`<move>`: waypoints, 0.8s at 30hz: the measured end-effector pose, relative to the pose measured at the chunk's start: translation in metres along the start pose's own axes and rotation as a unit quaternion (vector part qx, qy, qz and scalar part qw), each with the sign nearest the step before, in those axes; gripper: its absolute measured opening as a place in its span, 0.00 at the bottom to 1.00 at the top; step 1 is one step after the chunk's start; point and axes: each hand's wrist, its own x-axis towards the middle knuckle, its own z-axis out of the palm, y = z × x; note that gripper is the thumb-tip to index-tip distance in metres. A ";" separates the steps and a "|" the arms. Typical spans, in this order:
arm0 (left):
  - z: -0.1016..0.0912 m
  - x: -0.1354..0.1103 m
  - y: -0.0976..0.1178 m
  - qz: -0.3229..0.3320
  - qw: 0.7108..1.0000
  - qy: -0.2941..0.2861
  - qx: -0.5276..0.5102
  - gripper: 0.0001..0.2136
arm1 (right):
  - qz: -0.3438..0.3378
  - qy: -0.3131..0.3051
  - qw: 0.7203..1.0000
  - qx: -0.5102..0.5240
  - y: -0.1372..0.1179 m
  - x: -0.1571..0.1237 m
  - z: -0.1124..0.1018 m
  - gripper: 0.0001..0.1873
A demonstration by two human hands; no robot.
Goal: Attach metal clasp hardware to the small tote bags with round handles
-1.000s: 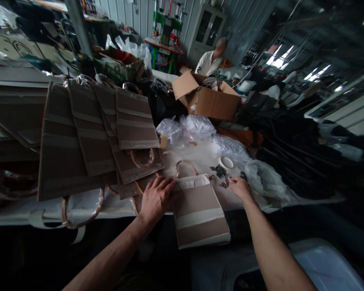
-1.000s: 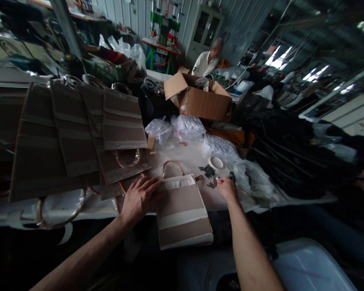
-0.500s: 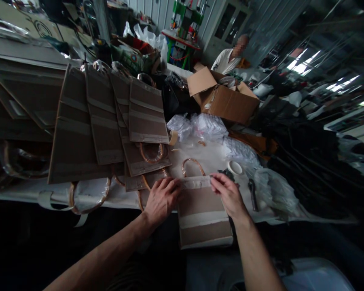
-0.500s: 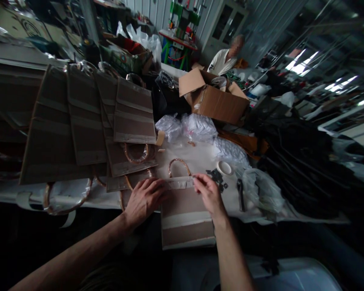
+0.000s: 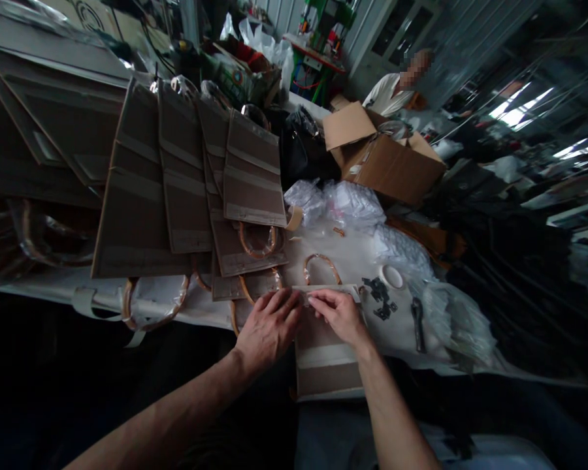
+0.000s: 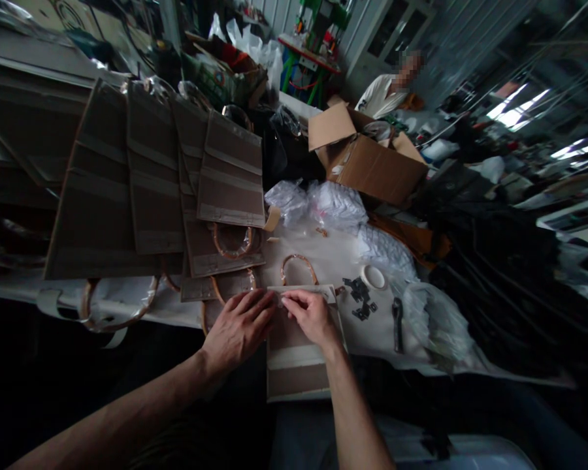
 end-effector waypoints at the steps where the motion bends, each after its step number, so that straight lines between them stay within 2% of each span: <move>1: 0.000 0.000 0.000 -0.001 1.000 0.000 -0.002 0.14 | -0.005 0.002 1.000 -0.002 0.000 0.001 0.001 0.18; 7: 0.000 0.001 0.000 -0.002 1.000 -0.012 -0.004 0.15 | -0.016 0.037 0.999 -0.009 0.001 0.003 0.010 0.17; 13: 0.000 0.000 0.000 -0.004 1.000 -0.012 -0.003 0.16 | -0.021 0.020 0.999 -0.018 0.001 0.001 0.010 0.17; 24: -0.001 0.000 0.000 -0.014 0.999 -0.018 -0.025 0.16 | -0.023 0.024 0.999 -0.019 0.001 -0.002 0.013 0.16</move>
